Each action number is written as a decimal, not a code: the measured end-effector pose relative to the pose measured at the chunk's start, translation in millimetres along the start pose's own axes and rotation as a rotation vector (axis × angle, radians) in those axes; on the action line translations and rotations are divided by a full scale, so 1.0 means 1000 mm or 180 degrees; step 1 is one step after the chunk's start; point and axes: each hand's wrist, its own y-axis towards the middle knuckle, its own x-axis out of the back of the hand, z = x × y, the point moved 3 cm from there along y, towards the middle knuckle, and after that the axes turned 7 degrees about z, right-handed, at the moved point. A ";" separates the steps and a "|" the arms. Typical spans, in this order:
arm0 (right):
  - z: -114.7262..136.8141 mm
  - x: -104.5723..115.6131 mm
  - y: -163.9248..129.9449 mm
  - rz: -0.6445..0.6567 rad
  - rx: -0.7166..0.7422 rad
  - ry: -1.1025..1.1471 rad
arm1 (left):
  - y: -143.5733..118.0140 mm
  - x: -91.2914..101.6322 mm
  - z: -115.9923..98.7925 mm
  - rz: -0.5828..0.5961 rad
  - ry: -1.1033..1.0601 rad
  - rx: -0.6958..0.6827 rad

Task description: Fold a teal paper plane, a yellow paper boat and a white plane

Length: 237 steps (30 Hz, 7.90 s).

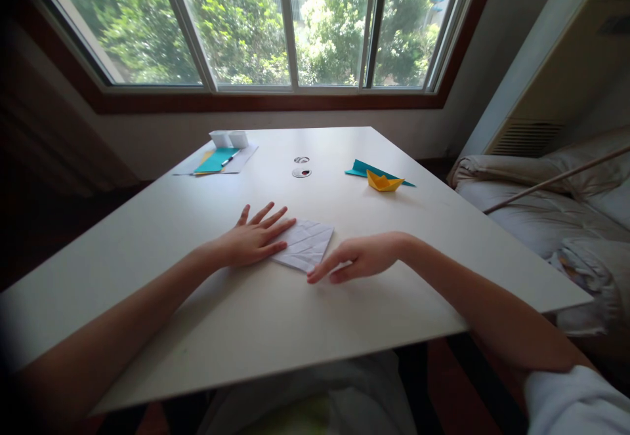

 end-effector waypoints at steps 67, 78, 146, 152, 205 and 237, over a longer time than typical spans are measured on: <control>-0.036 0.013 0.019 -0.2121 -0.0524 -0.1858 | -0.018 0.003 -0.051 -0.0619 0.0085 -0.0733; -0.037 0.013 0.016 -0.1576 -0.0206 -0.1926 | -0.020 0.009 -0.044 -0.0582 -0.0061 -0.0982; -0.052 0.038 0.024 -0.1962 -0.0691 -0.0568 | -0.023 0.010 -0.048 -0.0514 0.0381 -0.0494; -0.036 0.020 0.032 -0.1816 -0.0438 -0.1293 | -0.024 0.012 -0.046 -0.0593 0.0440 -0.0511; -0.073 0.041 0.006 -0.1594 -0.0485 -0.1070 | -0.012 -0.006 -0.044 -0.0054 -0.0211 -0.0003; -0.072 0.038 0.020 -0.1806 -0.0661 -0.1092 | -0.009 -0.011 -0.045 0.0016 -0.0292 0.0010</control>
